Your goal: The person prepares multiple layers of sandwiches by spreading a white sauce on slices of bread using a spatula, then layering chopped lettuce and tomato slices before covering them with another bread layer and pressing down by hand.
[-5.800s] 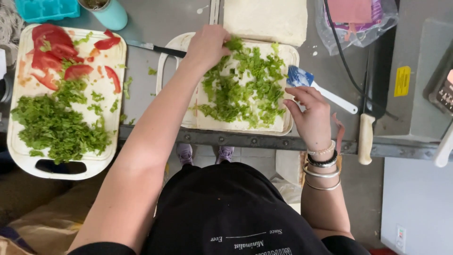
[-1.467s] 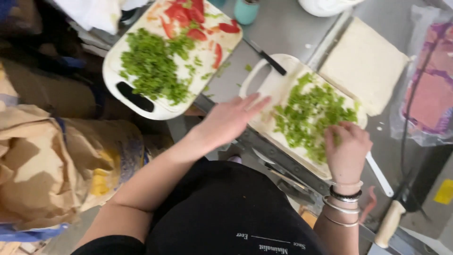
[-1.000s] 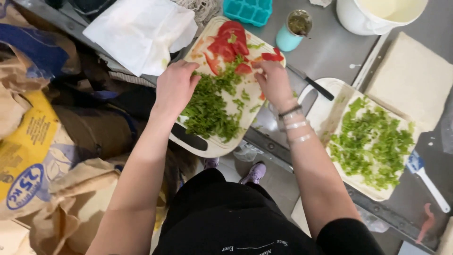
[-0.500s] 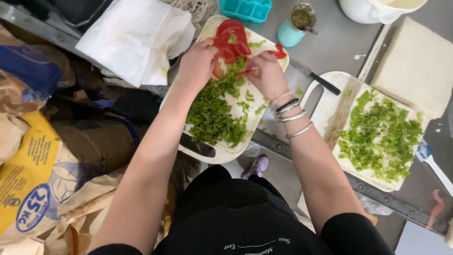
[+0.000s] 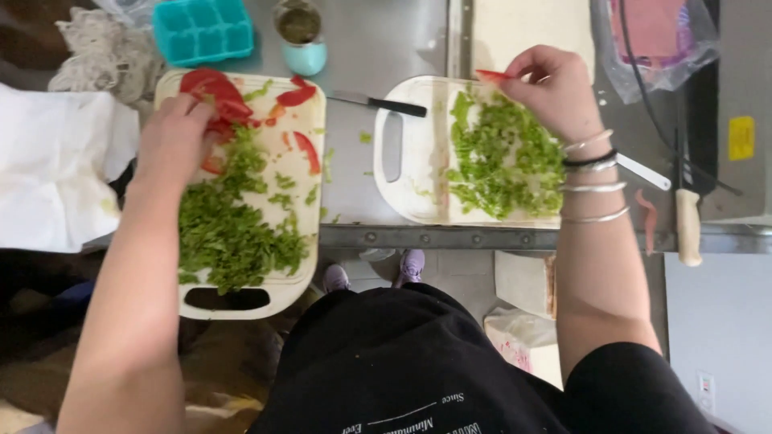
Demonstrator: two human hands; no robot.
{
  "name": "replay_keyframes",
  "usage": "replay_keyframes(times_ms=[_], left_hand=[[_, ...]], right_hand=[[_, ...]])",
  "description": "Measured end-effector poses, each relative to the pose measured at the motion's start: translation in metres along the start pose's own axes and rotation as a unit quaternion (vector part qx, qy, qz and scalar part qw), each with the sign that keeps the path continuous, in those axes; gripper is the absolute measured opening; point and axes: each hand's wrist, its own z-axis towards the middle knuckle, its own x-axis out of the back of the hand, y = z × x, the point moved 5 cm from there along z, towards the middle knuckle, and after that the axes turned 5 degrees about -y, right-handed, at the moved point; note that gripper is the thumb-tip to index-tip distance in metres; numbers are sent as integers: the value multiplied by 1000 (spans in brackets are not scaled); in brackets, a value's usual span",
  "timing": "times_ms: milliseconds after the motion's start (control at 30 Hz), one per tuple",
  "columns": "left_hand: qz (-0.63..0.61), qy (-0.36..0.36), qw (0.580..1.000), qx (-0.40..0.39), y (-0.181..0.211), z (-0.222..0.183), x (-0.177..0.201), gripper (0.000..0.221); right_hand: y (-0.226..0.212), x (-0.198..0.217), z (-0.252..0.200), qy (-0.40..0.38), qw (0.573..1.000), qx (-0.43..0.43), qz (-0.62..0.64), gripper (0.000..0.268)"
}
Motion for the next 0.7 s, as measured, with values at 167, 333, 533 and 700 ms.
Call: replay_keyframes(times_ms=[167,333,533,700], left_hand=[[80,76,993,-39,6,-10,-11,24],[151,170,973,-33,11,-26,-17,23],[171,148,974,-27,11,-25,-20,31],[73,32,997,0,6,-18,-17,30]], right_hand=[[23,-2,17,-106,992,-60,-30,7],[71,-39,57,-125,987,-100,-15,7],[59,-48,65,-195,976,-73,-63,34],[81,-67,85,-134,927,116,-331,13]])
